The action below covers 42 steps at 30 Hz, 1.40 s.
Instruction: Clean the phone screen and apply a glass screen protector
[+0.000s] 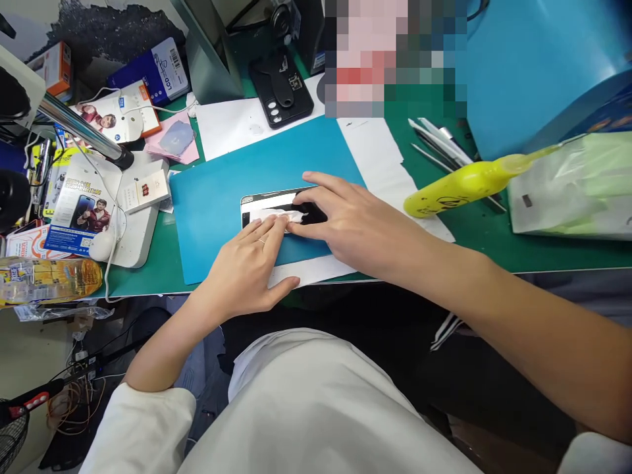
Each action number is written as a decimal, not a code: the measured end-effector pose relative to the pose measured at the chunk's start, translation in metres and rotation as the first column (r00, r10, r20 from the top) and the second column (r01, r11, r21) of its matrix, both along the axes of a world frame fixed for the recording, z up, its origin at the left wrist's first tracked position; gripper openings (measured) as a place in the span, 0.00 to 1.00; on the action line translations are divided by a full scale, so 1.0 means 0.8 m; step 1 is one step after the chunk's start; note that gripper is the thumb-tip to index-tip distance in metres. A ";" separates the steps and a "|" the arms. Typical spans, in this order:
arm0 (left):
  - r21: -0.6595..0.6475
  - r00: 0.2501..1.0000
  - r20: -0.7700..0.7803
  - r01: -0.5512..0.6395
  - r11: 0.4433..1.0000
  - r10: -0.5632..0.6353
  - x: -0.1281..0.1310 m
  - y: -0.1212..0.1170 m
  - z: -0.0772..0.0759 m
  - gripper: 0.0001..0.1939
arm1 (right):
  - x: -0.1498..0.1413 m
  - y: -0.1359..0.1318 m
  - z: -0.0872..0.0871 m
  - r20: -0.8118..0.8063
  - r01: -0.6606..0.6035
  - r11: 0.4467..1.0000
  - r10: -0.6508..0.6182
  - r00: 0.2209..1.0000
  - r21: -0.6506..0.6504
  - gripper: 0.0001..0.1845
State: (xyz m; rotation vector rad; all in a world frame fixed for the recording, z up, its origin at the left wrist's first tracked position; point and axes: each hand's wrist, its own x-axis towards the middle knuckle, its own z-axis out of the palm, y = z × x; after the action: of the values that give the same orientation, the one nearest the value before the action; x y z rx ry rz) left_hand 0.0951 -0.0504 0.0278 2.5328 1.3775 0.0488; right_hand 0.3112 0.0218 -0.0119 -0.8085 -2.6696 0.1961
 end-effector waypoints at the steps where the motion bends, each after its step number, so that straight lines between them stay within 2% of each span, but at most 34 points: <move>1: 0.000 1.000 0.004 0.004 1.000 -0.004 0.000 0.004 0.001 0.42 | 0.000 0.003 -0.001 -0.011 0.001 1.000 -0.001 1.000 0.001 0.24; 6: 0.008 1.000 0.004 0.009 1.000 -0.009 -0.002 0.034 0.005 0.33 | -0.004 0.019 -0.002 -0.016 0.019 1.000 -0.019 1.000 -0.018 0.25; 8: 0.000 1.000 -0.001 0.014 1.000 -0.014 -0.003 0.033 0.006 0.33 | -0.006 0.015 -0.002 -0.008 0.024 0.999 -0.024 1.000 -0.022 0.26; 12: -0.012 1.000 0.021 0.020 1.000 -0.019 -0.003 0.010 0.003 0.37 | -0.006 -0.004 -0.003 -0.027 0.028 0.999 -0.029 0.999 -0.027 0.24; 15: -0.014 0.999 0.034 0.007 1.000 -0.007 -0.005 0.003 0.001 0.38 | -0.006 -0.005 -0.003 -0.063 0.027 0.997 -0.032 0.998 -0.075 0.23; 20: 0.000 0.999 0.044 0.031 1.000 -0.031 -0.015 0.018 0.004 0.34 | -0.006 0.009 -0.001 -0.061 0.002 0.998 -0.006 0.998 -0.061 0.24; 27: -0.006 0.996 0.075 0.049 0.999 -0.049 -0.018 0.011 0.004 0.35 | -0.005 0.015 -0.003 -0.078 -0.052 0.998 0.049 0.996 -0.039 0.21; 31: 0.006 0.995 0.072 0.069 0.998 -0.069 -0.020 0.031 0.001 0.32 | -0.006 0.030 -0.007 -0.110 -0.022 1.000 0.020 0.994 -0.015 0.22; 34: -0.003 0.994 0.081 0.067 0.998 -0.066 -0.020 0.038 -0.001 0.32 | -0.005 0.029 -0.010 -0.127 0.012 1.000 -0.008 0.992 0.029 0.23; 39: 0.017 0.996 0.076 0.043 0.999 -0.044 -0.008 0.010 -0.005 0.37 | 0.002 0.009 -0.010 -0.113 0.008 0.992 0.006 0.994 0.127 0.21; 42: 0.056 0.999 0.042 0.012 0.998 -0.015 0.004 -0.006 -0.005 0.36 | 0.009 0.001 -0.010 -0.107 0.019 0.989 -0.003 0.994 0.147 0.21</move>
State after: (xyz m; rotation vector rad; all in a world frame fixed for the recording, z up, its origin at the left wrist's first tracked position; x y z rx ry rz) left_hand 0.0982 -0.0552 0.0236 2.5708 1.3612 0.1390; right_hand 0.3185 0.0229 -0.0195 -0.7441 -2.5441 0.0372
